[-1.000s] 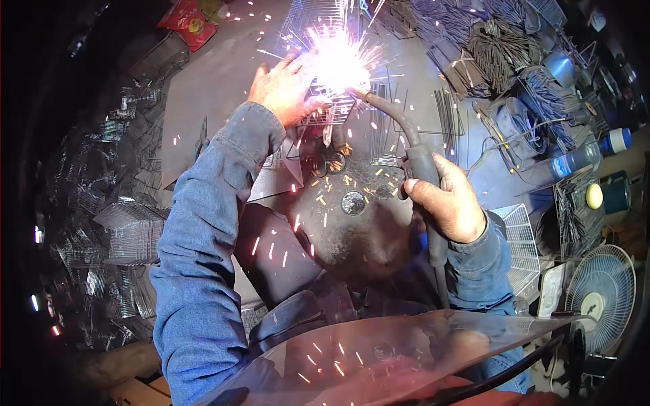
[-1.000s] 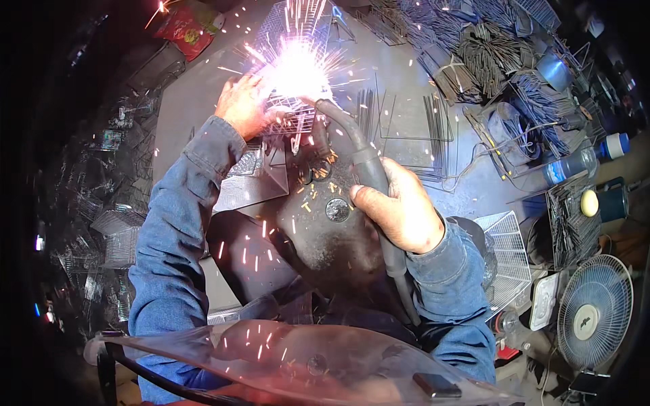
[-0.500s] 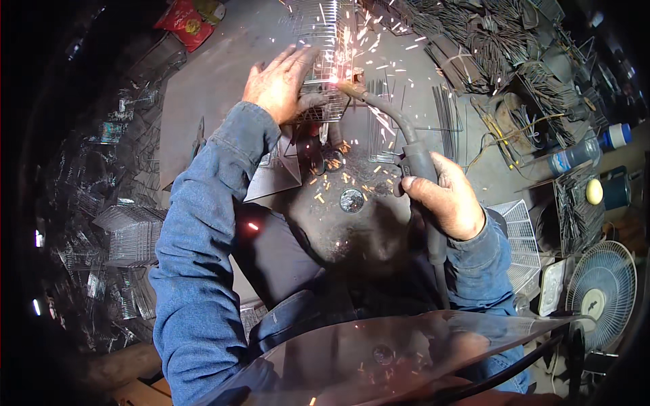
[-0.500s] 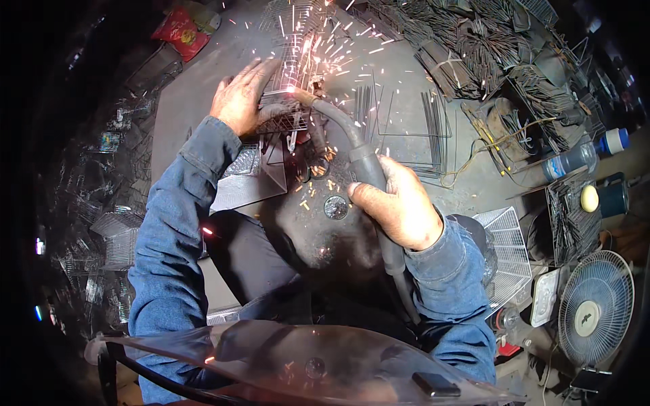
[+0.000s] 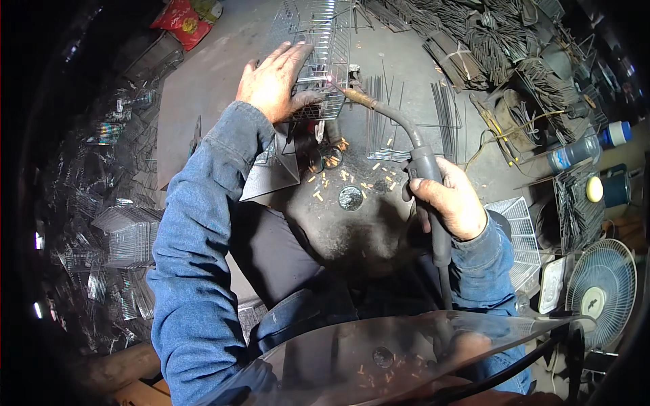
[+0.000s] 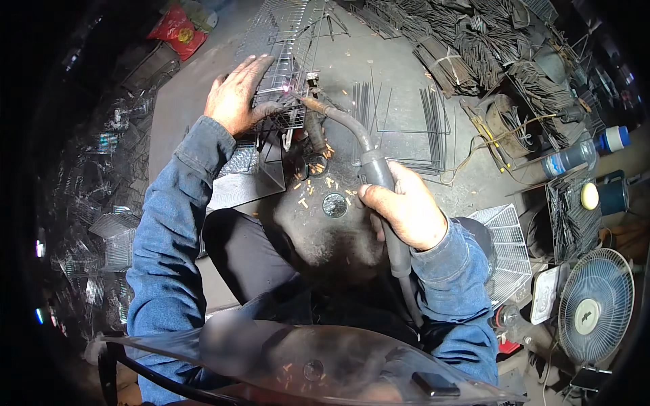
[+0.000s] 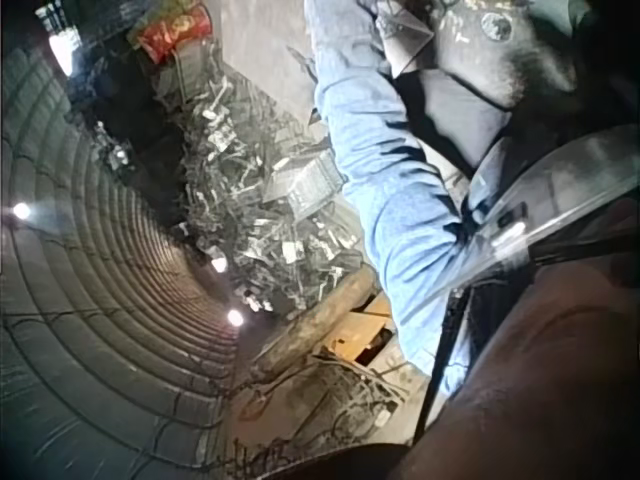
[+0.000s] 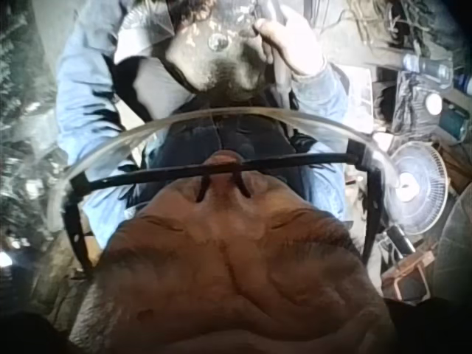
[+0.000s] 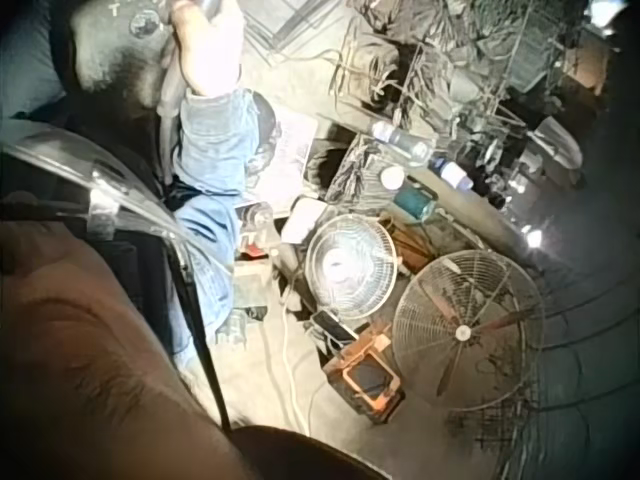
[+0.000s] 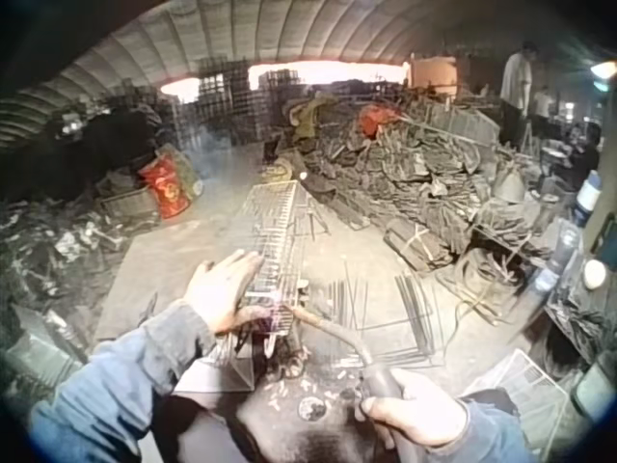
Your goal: Welding various metal wire mesh frames using a welding torch.
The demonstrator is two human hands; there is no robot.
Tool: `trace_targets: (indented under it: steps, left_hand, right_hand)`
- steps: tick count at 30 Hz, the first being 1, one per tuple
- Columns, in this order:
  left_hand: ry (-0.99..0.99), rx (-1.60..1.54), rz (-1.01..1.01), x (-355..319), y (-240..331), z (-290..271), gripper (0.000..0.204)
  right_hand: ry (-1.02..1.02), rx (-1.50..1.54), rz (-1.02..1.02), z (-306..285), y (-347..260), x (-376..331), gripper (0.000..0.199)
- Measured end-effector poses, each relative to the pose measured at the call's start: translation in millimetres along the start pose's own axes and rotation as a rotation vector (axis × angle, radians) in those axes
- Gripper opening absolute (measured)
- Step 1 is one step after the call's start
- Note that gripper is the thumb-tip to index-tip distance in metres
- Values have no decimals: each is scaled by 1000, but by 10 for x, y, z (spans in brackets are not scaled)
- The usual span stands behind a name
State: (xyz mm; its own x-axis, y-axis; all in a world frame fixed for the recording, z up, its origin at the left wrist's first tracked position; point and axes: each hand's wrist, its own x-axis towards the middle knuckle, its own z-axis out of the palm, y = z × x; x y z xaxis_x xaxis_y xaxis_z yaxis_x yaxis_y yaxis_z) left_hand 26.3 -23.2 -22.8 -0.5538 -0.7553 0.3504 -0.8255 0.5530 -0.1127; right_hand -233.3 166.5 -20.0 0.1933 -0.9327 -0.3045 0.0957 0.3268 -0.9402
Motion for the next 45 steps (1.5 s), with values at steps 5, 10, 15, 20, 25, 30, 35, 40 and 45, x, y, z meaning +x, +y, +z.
trace_targets:
  steps: [5,10,15,20,25,30,35,40,45]
  left_hand:
    - [-242,281,-96,43,-15,44,78]
    - [-65,48,-70,-3,-41,54,83]
    - [-13,-22,-46,-10,10,3,86]
    - [-33,34,-51,-5,27,-18,87]
    - [-48,56,-95,26,52,-20,89]
    - [-206,14,-18,272,517,-200,104]
    - [-434,169,402,698,429,-610,116]
    - [-233,243,418,1186,611,-185,78]
    - [-274,243,225,1653,768,-48,53]
  right_hand:
    - [7,-28,0,28,-17,14,20]
    - [-7,-48,22,3,12,19,35]
    - [-6,-34,3,17,-6,12,35]
    - [-3,-30,-8,29,-20,14,34]
    - [-11,-61,25,-40,-55,37,33]
    - [242,129,-219,-346,-146,82,36]
    - [199,399,-205,-517,96,324,28]
    - [318,326,-283,-571,58,518,26]
    - [356,292,-280,-617,99,823,26]
